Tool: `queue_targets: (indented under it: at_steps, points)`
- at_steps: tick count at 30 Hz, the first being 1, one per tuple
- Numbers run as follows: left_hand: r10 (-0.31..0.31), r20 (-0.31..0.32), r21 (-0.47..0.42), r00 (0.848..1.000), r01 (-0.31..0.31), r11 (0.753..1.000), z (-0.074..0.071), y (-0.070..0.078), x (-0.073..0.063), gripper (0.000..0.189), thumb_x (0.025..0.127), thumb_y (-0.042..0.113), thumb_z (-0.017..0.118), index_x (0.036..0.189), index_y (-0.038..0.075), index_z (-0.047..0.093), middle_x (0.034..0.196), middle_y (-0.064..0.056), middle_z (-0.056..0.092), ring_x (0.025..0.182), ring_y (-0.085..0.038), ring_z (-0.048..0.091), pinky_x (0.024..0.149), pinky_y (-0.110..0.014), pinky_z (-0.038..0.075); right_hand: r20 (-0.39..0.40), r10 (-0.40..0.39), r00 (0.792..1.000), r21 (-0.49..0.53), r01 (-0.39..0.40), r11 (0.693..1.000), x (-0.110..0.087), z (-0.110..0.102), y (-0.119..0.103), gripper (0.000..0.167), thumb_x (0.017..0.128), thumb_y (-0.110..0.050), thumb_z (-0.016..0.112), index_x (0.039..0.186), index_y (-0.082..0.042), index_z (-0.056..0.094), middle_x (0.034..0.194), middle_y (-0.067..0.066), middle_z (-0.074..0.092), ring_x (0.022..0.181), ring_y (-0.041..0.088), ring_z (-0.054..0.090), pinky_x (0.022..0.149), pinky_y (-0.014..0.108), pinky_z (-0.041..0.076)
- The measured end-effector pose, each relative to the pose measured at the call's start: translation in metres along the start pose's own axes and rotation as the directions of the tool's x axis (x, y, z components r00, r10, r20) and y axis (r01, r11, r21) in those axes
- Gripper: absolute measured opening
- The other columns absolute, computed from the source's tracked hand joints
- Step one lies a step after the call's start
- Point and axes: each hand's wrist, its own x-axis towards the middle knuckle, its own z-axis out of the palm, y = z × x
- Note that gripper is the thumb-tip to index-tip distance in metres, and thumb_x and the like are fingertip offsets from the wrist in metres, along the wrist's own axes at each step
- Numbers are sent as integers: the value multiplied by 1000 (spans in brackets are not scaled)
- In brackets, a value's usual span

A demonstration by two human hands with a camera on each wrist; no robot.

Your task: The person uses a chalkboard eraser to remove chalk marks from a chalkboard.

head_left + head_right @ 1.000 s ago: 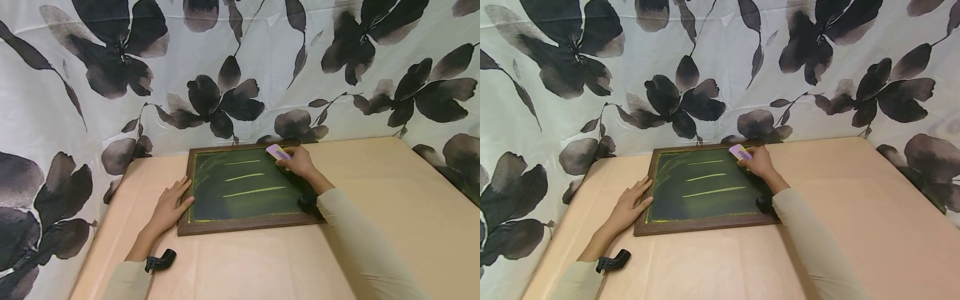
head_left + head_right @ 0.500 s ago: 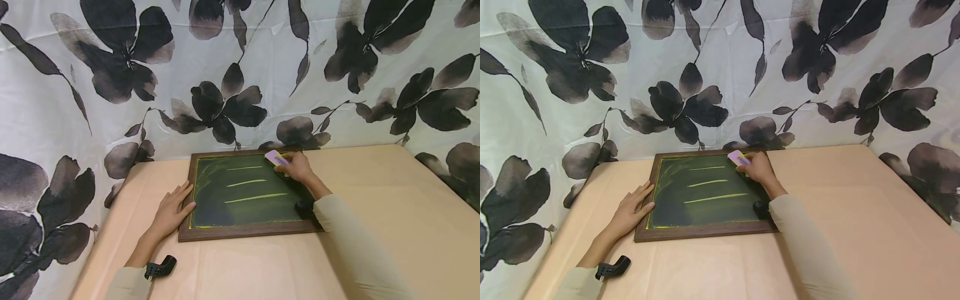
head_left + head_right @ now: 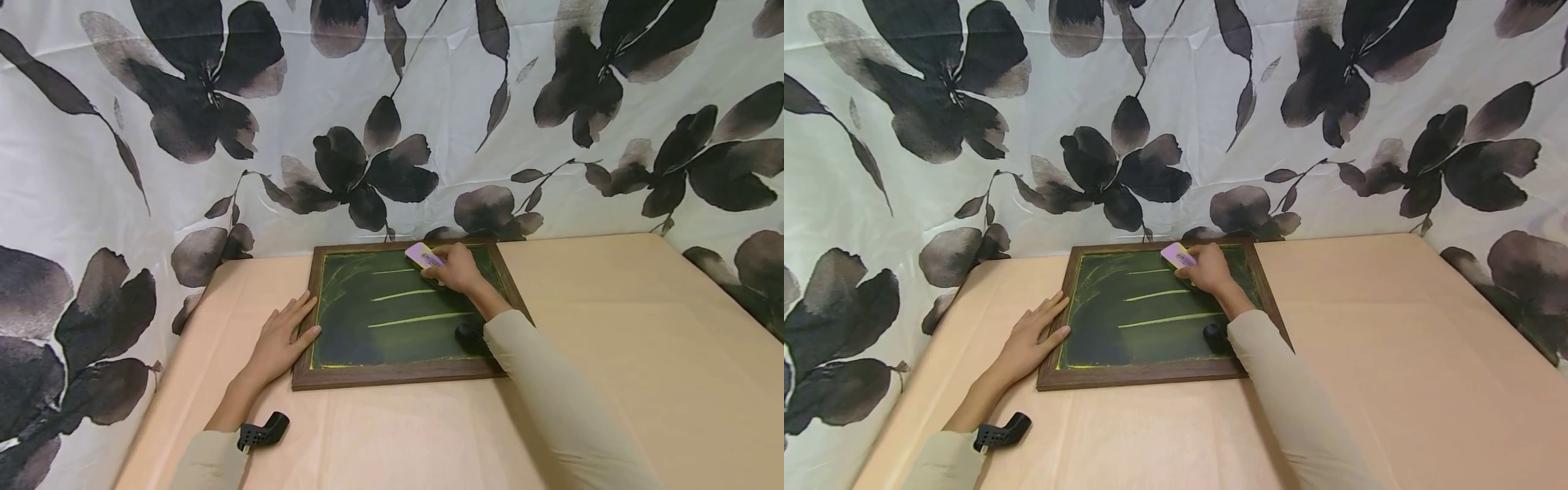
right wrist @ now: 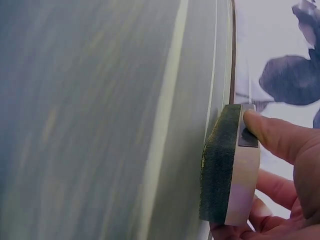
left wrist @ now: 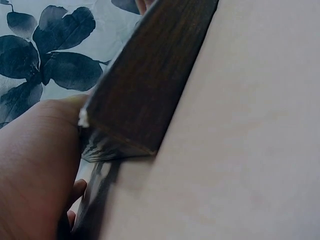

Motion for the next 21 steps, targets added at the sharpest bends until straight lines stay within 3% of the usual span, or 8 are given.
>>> queue_targets:
  at_steps: [8, 15, 21]
  points:
    - [-2, 1, -4, 1000, 2, 1000, 0, 0, 0, 63, 96, 38, 57, 148, 11, 37, 155, -11, 26, 141, -38, 21, 110, -61, 6, 38, -10, 999, 8, 9, 1000, 12, 19, -20, 55, 78, -18, 79, 125, 5, 61, 117, 22, 61, 102, 32, 55, 87, 42, 47]
    - [-1, -5, 1, 1000, 1, 1000, 1, 1, 1, 63, 95, 38, 58, 148, 10, 38, 155, -11, 26, 140, -38, 22, 110, -61, 6, 58, -16, 998, 22, 14, 1000, 18, 37, -38, 54, 79, -17, 78, 125, 5, 61, 117, 21, 60, 102, 30, 54, 80, 38, 49]
    - [-1, -10, 4, 1000, 1, 1000, 1, 1, 0, 63, 95, 38, 58, 148, 10, 38, 155, -11, 26, 140, -38, 22, 110, -61, 6, 65, -45, 997, 3, 45, 999, 21, 50, -52, 52, 80, -17, 78, 125, 4, 61, 114, 20, 60, 103, 30, 50, 87, 39, 44]
